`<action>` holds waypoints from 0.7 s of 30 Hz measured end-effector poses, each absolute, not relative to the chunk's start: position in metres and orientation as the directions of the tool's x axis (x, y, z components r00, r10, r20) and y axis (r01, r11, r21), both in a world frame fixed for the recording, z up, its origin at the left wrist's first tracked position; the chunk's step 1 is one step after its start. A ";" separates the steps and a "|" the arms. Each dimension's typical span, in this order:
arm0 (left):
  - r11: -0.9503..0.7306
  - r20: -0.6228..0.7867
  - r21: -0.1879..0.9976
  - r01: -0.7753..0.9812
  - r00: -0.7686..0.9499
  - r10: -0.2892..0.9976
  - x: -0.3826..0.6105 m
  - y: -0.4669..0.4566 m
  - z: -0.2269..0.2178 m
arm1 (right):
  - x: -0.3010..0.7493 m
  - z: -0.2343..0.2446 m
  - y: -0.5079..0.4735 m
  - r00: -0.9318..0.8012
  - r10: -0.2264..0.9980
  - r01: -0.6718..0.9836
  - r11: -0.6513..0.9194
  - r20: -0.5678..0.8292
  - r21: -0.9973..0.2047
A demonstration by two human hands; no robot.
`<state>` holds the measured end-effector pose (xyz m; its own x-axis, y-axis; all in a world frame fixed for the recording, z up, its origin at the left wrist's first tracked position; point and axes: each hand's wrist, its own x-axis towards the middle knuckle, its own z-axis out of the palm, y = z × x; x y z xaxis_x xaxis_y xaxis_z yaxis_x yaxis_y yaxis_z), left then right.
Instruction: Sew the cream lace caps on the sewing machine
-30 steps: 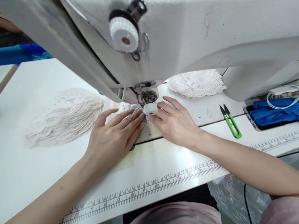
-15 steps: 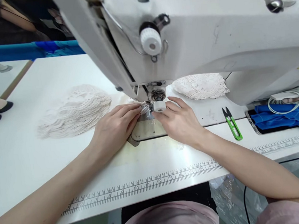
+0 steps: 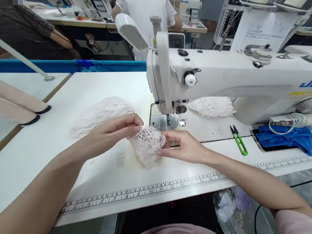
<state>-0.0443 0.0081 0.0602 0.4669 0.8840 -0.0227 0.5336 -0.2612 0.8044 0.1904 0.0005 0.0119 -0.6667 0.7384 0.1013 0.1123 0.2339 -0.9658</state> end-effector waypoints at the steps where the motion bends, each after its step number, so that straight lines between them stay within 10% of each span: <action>1: -0.256 -0.025 0.807 0.532 0.464 0.885 -0.044 0.009 0.059 | 0.190 0.012 0.001 -0.665 0.740 0.072 0.191 0.096 -0.979; 21: -0.193 -0.083 0.864 0.465 0.510 0.856 -0.044 0.009 0.063 | 0.182 0.032 0.004 -0.669 0.741 0.001 -0.065 -0.049 -0.998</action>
